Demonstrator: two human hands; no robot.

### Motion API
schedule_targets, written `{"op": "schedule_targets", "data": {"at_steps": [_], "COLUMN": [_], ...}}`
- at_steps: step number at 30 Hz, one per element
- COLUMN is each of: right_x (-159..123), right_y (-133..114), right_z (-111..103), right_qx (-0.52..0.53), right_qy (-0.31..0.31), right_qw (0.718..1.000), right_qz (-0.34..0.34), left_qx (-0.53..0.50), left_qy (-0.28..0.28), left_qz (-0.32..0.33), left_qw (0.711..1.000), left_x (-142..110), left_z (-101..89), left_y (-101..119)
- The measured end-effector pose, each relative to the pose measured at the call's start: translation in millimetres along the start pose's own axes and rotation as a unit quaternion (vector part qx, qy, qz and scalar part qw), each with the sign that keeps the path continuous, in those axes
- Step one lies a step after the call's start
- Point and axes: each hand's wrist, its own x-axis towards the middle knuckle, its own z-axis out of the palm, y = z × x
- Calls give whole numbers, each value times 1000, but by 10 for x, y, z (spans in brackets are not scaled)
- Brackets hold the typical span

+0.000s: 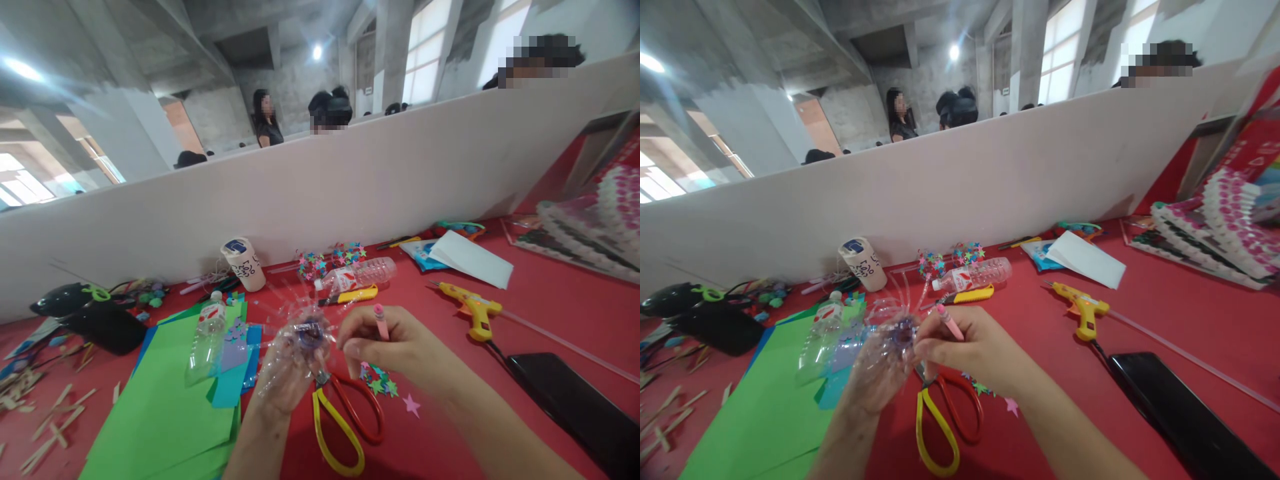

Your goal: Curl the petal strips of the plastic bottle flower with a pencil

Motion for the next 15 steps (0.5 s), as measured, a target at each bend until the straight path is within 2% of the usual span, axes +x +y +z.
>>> {"op": "schedule_targets", "data": {"at_steps": [3,11,15], "right_x": [18,8,3], "right_y": [11,1,-10], "right_z": [-3,-4,2], "right_qx": [22,9,-16], "right_qy": [-23,25,28], "right_qw": [999,999,999], "right_qz": [21,38,40], "left_qx": [0,19,31], "left_qy": [6,-1,31], "left_qz": [4,14,29], "left_qw": [1000,1000,999], "left_x": [11,-10,-41], "left_z": [-18,16,95], "left_y": [6,33,42]}}
